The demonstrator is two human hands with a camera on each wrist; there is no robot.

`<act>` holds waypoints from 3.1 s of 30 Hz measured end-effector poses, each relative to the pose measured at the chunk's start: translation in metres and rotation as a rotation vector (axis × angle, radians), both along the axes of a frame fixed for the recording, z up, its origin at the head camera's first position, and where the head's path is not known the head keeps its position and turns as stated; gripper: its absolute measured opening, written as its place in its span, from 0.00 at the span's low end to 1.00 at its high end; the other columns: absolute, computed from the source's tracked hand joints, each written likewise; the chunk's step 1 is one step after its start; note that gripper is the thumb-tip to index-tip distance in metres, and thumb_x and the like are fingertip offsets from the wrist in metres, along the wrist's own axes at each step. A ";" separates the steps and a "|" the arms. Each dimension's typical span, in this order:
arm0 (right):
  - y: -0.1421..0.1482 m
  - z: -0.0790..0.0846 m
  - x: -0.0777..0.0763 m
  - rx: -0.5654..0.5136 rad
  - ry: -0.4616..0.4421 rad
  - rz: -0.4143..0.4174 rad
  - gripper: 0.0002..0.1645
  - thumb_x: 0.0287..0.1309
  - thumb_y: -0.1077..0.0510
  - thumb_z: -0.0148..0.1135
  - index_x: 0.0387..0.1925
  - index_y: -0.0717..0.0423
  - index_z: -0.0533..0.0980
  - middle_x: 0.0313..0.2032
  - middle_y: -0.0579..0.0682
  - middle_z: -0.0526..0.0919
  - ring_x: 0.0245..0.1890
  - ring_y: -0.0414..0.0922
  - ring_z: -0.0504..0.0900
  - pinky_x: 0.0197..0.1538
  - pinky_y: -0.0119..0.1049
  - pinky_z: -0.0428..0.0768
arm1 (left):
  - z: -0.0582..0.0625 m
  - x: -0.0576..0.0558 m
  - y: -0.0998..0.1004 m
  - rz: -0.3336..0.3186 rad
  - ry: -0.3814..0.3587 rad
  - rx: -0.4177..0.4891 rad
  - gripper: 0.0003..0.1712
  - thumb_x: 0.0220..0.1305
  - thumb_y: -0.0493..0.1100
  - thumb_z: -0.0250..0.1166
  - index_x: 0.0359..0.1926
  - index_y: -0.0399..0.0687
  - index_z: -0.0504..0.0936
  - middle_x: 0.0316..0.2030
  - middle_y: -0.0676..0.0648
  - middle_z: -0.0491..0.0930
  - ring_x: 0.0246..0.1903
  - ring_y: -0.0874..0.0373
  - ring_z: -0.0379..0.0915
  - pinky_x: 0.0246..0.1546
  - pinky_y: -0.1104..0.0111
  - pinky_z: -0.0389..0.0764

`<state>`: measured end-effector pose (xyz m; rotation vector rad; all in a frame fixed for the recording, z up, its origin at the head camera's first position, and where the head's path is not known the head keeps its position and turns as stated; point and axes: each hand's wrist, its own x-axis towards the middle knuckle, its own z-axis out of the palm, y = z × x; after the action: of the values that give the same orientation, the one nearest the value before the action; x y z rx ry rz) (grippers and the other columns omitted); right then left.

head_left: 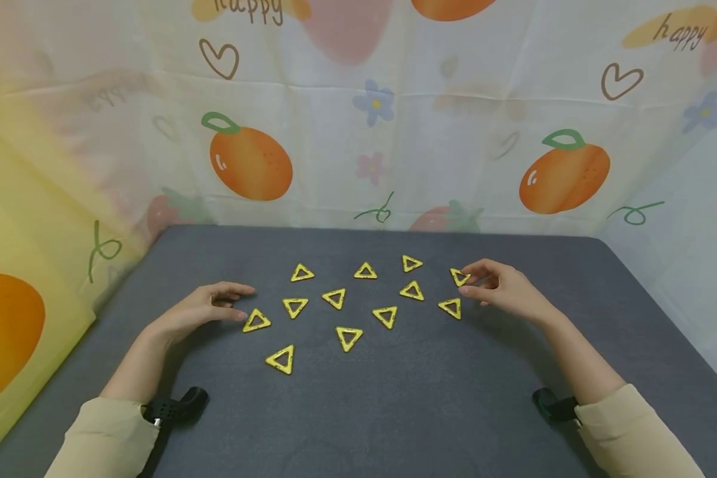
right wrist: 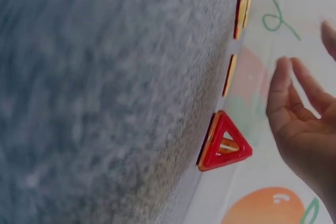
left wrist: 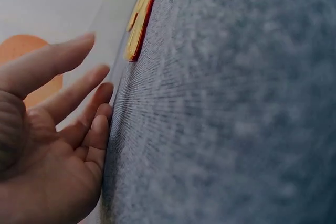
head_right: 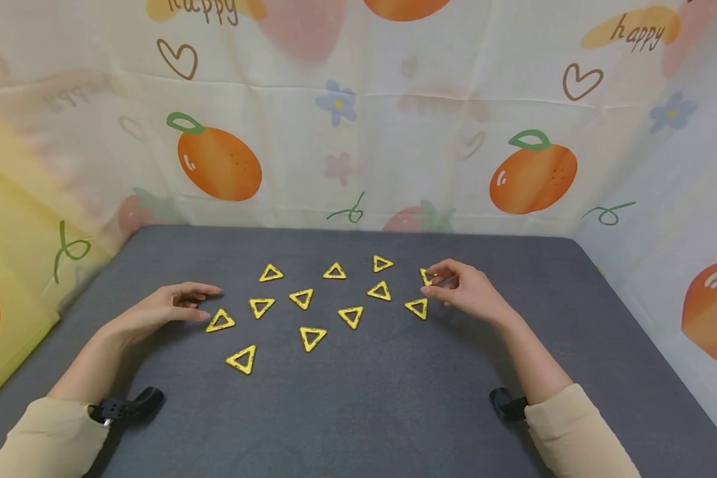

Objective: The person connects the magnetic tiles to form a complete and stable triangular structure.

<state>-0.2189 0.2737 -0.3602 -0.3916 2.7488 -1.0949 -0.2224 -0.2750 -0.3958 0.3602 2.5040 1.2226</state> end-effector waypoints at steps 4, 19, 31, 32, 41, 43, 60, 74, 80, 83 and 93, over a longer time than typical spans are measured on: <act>-0.002 -0.005 -0.001 0.036 -0.016 0.024 0.32 0.63 0.44 0.64 0.62 0.57 0.72 0.52 0.59 0.79 0.41 0.48 0.84 0.40 0.37 0.84 | -0.002 0.001 0.003 -0.054 0.023 -0.045 0.33 0.58 0.51 0.72 0.65 0.53 0.76 0.66 0.40 0.67 0.63 0.46 0.63 0.53 0.74 0.71; -0.005 -0.020 -0.006 0.165 -0.043 0.048 0.32 0.59 0.46 0.68 0.58 0.60 0.72 0.50 0.62 0.78 0.34 0.43 0.82 0.35 0.35 0.80 | -0.007 -0.001 0.002 -0.109 0.048 -0.052 0.31 0.58 0.48 0.73 0.63 0.50 0.77 0.64 0.39 0.67 0.66 0.41 0.61 0.65 0.46 0.65; -0.006 -0.024 -0.006 0.204 0.038 0.071 0.29 0.58 0.48 0.70 0.55 0.62 0.76 0.47 0.60 0.80 0.40 0.46 0.81 0.40 0.37 0.79 | -0.008 -0.001 0.003 -0.114 0.056 -0.029 0.29 0.57 0.47 0.73 0.60 0.48 0.78 0.63 0.38 0.68 0.66 0.40 0.60 0.66 0.40 0.62; -0.006 -0.024 -0.005 0.205 0.041 0.073 0.29 0.58 0.48 0.70 0.55 0.62 0.76 0.47 0.60 0.80 0.40 0.46 0.82 0.40 0.37 0.80 | -0.008 -0.001 0.003 -0.112 0.056 -0.028 0.29 0.57 0.47 0.73 0.59 0.48 0.79 0.63 0.39 0.68 0.65 0.42 0.61 0.66 0.41 0.63; -0.004 -0.028 -0.005 0.200 0.087 0.104 0.25 0.58 0.51 0.70 0.52 0.61 0.77 0.45 0.60 0.79 0.39 0.46 0.81 0.40 0.37 0.79 | -0.006 0.001 0.003 -0.087 0.069 -0.049 0.23 0.56 0.49 0.74 0.52 0.52 0.83 0.59 0.45 0.72 0.52 0.78 0.62 0.61 0.65 0.68; -0.004 -0.028 -0.005 0.199 0.094 0.111 0.24 0.58 0.51 0.70 0.51 0.60 0.77 0.44 0.60 0.79 0.38 0.45 0.80 0.40 0.37 0.79 | -0.006 0.001 0.004 -0.086 0.069 -0.047 0.23 0.56 0.49 0.74 0.52 0.52 0.83 0.59 0.45 0.72 0.52 0.77 0.62 0.61 0.63 0.68; -0.007 -0.028 -0.003 0.173 0.082 0.112 0.19 0.58 0.53 0.70 0.46 0.59 0.78 0.43 0.58 0.80 0.39 0.45 0.80 0.40 0.36 0.79 | -0.007 0.002 0.005 -0.062 0.068 -0.045 0.24 0.53 0.48 0.76 0.51 0.50 0.82 0.59 0.45 0.71 0.54 0.70 0.64 0.61 0.62 0.68; -0.009 -0.027 -0.003 0.173 0.061 0.108 0.18 0.59 0.54 0.69 0.46 0.60 0.77 0.42 0.57 0.80 0.38 0.44 0.79 0.39 0.35 0.77 | -0.003 -0.001 0.015 -0.080 0.125 0.073 0.16 0.61 0.38 0.69 0.48 0.41 0.77 0.35 0.45 0.79 0.34 0.66 0.76 0.35 0.71 0.80; -0.009 -0.027 -0.003 0.175 0.059 0.110 0.18 0.59 0.54 0.69 0.46 0.60 0.76 0.42 0.56 0.80 0.37 0.42 0.78 0.38 0.34 0.77 | 0.015 0.006 0.050 -0.008 0.171 0.079 0.15 0.65 0.38 0.66 0.51 0.41 0.77 0.38 0.42 0.80 0.35 0.64 0.79 0.38 0.66 0.84; -0.009 -0.027 -0.003 0.173 0.058 0.112 0.18 0.59 0.54 0.69 0.46 0.60 0.76 0.42 0.56 0.80 0.36 0.42 0.78 0.37 0.33 0.77 | 0.023 0.013 0.079 -0.025 0.179 0.088 0.17 0.64 0.38 0.67 0.53 0.42 0.76 0.39 0.42 0.80 0.35 0.58 0.81 0.37 0.63 0.84; -0.010 -0.027 -0.004 0.168 0.053 0.109 0.18 0.59 0.55 0.69 0.46 0.60 0.76 0.41 0.55 0.79 0.35 0.42 0.76 0.37 0.33 0.76 | 0.024 0.045 0.167 -0.270 0.132 0.134 0.16 0.60 0.38 0.70 0.48 0.46 0.78 0.35 0.47 0.80 0.30 0.59 0.78 0.32 0.70 0.79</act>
<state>-0.2228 0.2639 -0.3869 -0.5461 2.8003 -0.8329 -0.1773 -0.1078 -0.3716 0.8081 2.3853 1.2941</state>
